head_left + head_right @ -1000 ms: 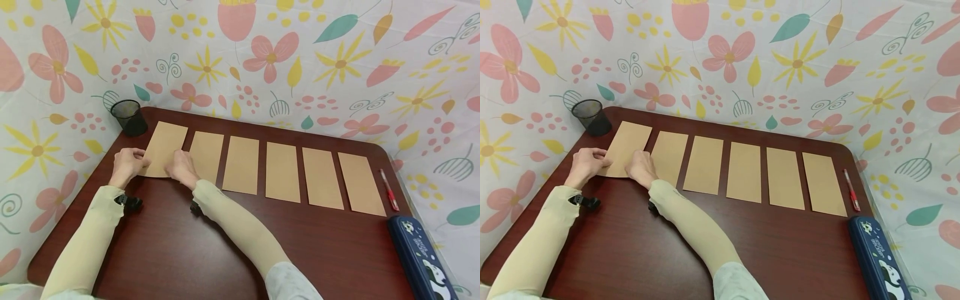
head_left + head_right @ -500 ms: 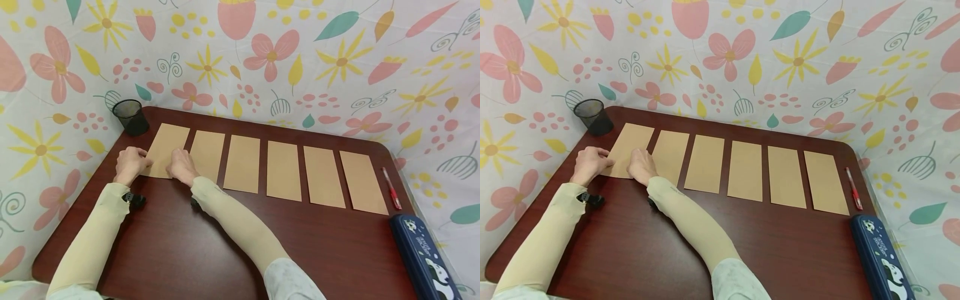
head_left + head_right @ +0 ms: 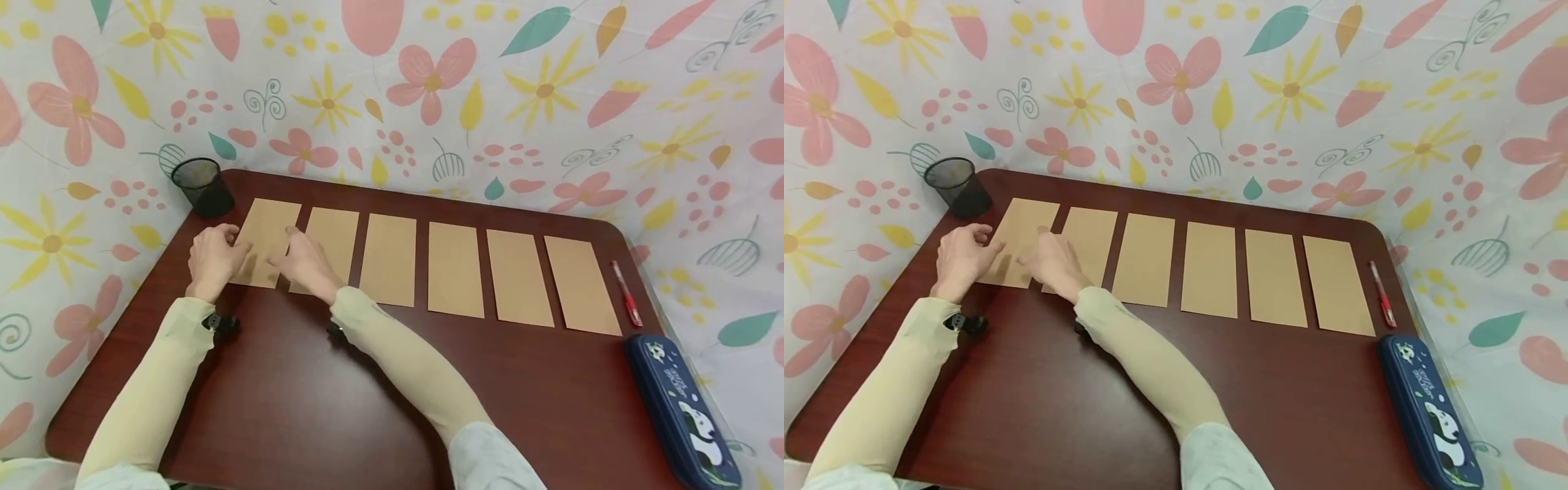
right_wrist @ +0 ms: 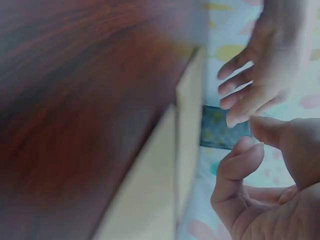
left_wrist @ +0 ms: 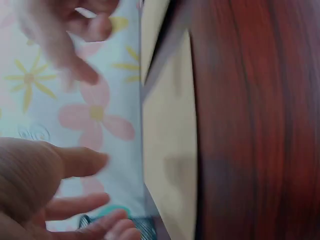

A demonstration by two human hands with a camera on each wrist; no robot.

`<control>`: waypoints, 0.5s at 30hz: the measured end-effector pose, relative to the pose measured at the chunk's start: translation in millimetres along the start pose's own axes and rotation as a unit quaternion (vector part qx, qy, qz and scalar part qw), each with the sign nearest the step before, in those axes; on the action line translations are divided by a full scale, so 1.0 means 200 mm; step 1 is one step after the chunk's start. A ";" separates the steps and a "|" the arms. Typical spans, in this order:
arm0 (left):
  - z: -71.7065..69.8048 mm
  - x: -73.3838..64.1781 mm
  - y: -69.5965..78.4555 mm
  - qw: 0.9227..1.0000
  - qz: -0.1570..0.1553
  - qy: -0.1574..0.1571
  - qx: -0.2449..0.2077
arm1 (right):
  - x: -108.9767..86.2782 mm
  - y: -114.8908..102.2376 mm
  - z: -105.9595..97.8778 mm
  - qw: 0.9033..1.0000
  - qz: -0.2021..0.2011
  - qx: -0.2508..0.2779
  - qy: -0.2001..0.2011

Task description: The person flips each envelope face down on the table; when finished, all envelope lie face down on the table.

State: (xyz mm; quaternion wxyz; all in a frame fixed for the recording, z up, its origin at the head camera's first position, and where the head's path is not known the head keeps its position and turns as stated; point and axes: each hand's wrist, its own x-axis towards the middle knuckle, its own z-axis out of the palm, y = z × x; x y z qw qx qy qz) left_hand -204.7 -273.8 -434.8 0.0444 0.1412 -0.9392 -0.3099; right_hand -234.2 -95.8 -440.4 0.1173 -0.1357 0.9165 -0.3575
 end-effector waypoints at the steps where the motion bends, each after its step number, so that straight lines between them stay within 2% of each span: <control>1: 0.01 -0.01 0.02 1.000 0.015 0.015 -0.012 | -0.05 -0.01 -0.07 1.000 -0.009 0.019 0.001; 4: 0.05 -0.04 0.07 0.995 0.071 0.056 -0.039 | -0.14 0.03 -0.18 0.998 -0.034 0.036 0.033; 8: 0.10 -0.09 0.11 0.985 0.141 0.089 -0.049 | -0.23 0.14 -0.30 0.995 -0.058 0.041 0.071; 10: 0.12 -0.11 0.12 0.980 0.167 0.096 -0.049 | -0.27 0.21 -0.35 0.992 -0.068 0.039 0.095; 15: 0.16 -0.15 0.13 0.974 0.201 0.095 -0.038 | -0.37 0.39 -0.48 0.982 -0.091 0.023 0.165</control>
